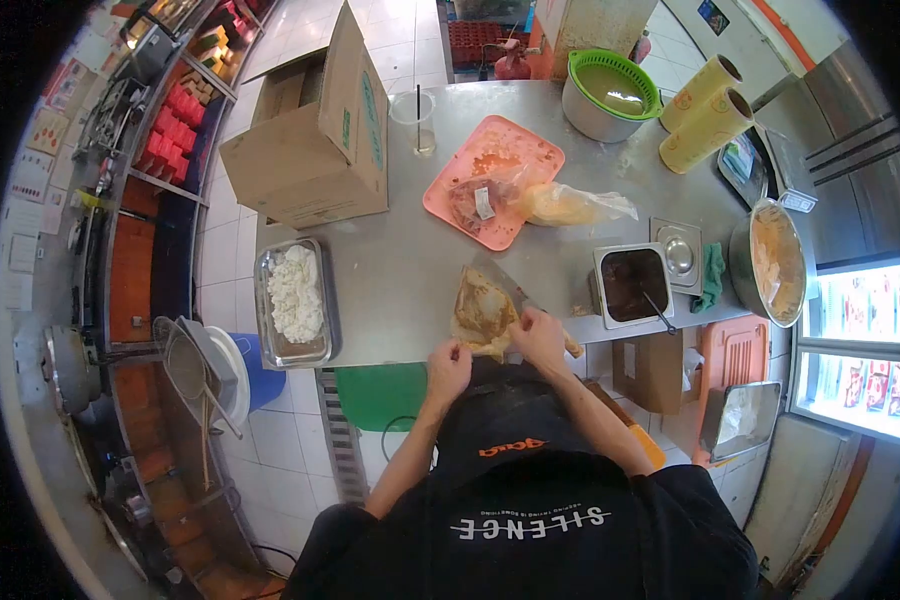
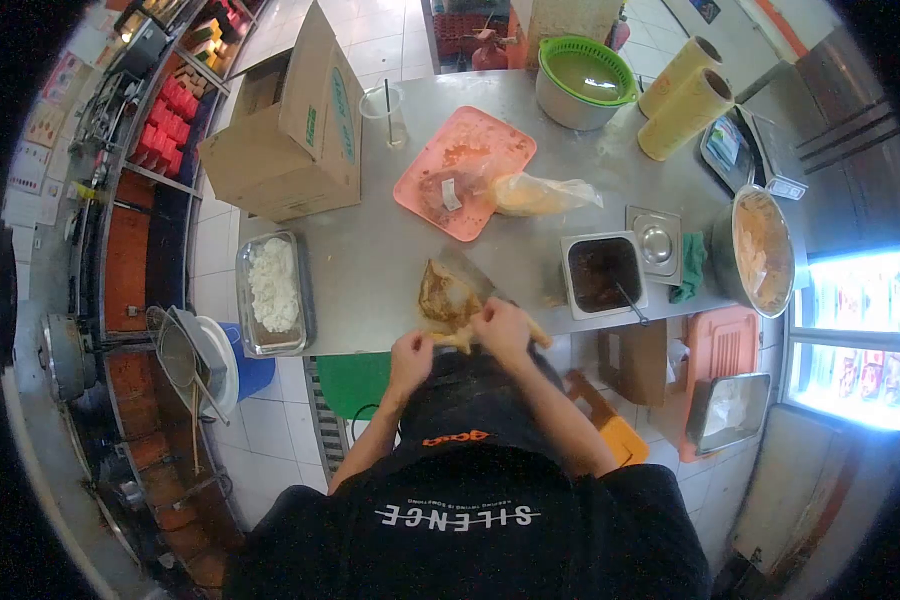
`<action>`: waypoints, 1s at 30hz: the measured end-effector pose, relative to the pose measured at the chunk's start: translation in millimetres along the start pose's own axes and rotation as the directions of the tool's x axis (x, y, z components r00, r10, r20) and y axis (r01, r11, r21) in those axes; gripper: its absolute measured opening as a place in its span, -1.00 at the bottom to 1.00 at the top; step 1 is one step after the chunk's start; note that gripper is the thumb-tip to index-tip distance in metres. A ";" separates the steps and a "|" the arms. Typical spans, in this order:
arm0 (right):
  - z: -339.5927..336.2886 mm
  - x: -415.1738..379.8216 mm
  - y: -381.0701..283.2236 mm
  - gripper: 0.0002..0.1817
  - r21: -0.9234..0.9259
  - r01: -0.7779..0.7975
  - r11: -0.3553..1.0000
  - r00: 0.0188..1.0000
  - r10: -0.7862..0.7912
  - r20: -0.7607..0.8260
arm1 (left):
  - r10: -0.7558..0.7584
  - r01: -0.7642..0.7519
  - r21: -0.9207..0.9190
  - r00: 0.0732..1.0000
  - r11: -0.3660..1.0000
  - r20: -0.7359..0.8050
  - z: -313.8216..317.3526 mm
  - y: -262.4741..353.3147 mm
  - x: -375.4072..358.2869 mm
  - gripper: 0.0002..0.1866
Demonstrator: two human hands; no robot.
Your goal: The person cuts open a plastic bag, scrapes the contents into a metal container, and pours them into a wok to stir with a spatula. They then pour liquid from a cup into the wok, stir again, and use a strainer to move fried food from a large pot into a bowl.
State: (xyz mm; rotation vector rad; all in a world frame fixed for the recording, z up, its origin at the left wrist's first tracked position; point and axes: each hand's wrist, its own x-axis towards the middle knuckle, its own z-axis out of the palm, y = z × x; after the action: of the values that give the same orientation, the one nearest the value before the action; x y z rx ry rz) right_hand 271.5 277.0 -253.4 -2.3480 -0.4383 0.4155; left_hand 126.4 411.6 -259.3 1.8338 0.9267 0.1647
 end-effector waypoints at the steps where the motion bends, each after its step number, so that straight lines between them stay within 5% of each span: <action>1: -1.6 0.0 -2.0 -0.73 0.005 -0.029 1.000 1.000 0.028 0.005 | 0.002 -0.001 0.012 1.000 1.000 -0.012 -3.4 7.4 -2.5 -0.72; 4: -1.2 -1.6 -0.7 -0.71 -0.034 -0.036 0.999 0.999 0.035 -0.041 | -0.001 0.003 0.020 0.996 1.000 -0.091 -3.7 15.4 -7.6 -0.73; 7: -12.7 -3.2 -7.4 -0.74 0.250 -0.325 0.912 0.941 0.284 0.185 | -0.031 0.018 -0.082 0.987 0.996 -0.156 -2.0 20.4 -8.7 -0.73; 10: -5.8 -1.1 -3.5 -0.73 0.455 -0.705 0.544 0.707 0.489 0.510 | -0.046 0.048 0.008 0.988 0.999 -0.145 -10.0 36.0 -7.7 -0.70; 13: 3.5 -7.2 -10.6 -0.77 0.586 -0.759 0.282 0.650 0.364 0.667 | -0.192 0.201 0.080 0.975 0.976 -0.108 -6.4 27.9 -11.3 -0.66; 16: 4.3 -16.1 -26.8 -0.83 0.653 -0.729 0.206 0.681 0.321 0.659 | -0.396 0.387 0.119 0.916 0.915 0.068 -9.9 33.3 -23.0 -0.62; 22: 17.8 -25.2 -30.3 -0.86 0.686 -0.723 0.085 0.680 0.266 0.684 | -0.456 0.499 -0.332 0.866 0.800 0.204 -5.9 19.9 -32.7 -0.64; 25: 31.0 -28.5 -26.4 -0.87 0.728 -0.681 0.081 0.717 0.276 0.640 | -0.534 0.542 -0.425 0.832 0.725 0.150 -5.4 26.1 -33.0 -0.67; 28: 31.0 -29.1 -29.0 -0.87 0.734 -0.679 0.024 0.713 0.263 0.650 | -0.515 0.501 -0.242 0.857 0.831 0.006 -5.1 26.3 -37.6 -0.72; 30: 28.9 -28.2 -33.6 -0.95 0.731 -0.680 0.056 0.716 0.264 0.646 | -0.510 0.457 -0.315 0.853 0.832 -0.112 18.6 -19.1 -36.5 -0.66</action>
State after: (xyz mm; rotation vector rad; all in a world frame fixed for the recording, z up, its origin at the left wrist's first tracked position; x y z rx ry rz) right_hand 227.9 305.4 -245.7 -1.0166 0.4866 1.0863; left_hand 100.6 377.3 -273.2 1.2874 1.4060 0.1452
